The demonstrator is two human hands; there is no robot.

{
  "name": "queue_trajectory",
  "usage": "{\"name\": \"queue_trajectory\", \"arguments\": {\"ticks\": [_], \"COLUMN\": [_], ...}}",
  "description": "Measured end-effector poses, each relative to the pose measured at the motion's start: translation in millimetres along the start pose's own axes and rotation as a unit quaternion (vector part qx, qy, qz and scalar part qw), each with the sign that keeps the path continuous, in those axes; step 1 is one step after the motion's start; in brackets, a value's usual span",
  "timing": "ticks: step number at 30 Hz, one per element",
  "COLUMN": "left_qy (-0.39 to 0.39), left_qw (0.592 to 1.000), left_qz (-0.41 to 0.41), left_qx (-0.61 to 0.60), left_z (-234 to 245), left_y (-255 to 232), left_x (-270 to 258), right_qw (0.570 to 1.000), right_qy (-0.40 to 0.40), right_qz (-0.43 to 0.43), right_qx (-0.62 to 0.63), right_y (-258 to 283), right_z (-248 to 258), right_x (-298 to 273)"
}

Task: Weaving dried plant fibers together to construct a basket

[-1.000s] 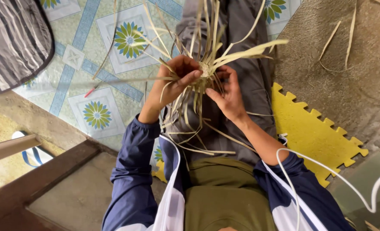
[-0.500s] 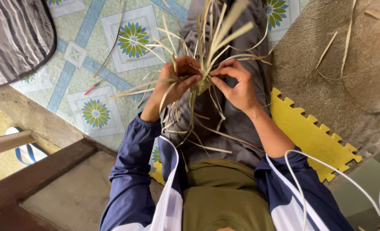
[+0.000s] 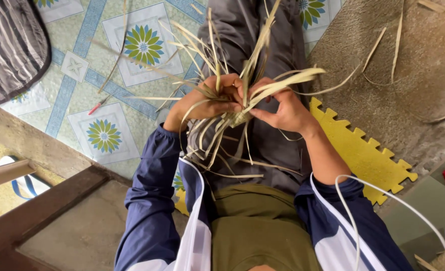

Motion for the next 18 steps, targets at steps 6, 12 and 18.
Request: {"name": "queue_trajectory", "arguments": {"ticks": [6,12,18], "left_qy": [-0.041,-0.109,-0.128], "left_qw": [0.998,0.986,0.976], "left_qz": [0.016,0.025,-0.046], "left_qx": [0.048,0.127,0.171], "left_z": [16.9,6.5,-11.7], "left_y": [4.4,-14.1,-39.6], "left_x": [-20.3,-38.7,-35.7], "right_qw": [0.994,0.983,0.986], "right_qy": [0.044,0.065,0.036], "right_qz": [-0.005,0.044,0.056], "right_qx": [-0.097,-0.165,-0.152], "right_y": [-13.0,-12.7,-12.6], "right_z": [-21.8,-30.0,-26.3], "right_x": [5.0,9.3,4.9]}}
Point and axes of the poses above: each hand's wrist, its own x-axis towards the middle knuckle, its own z-axis out of the back of the hand, y = z × x, the point moved 1 cm from there along x, towards the middle knuckle, and after that the axes turned 11 degrees about -y, right-handed, at the moved point
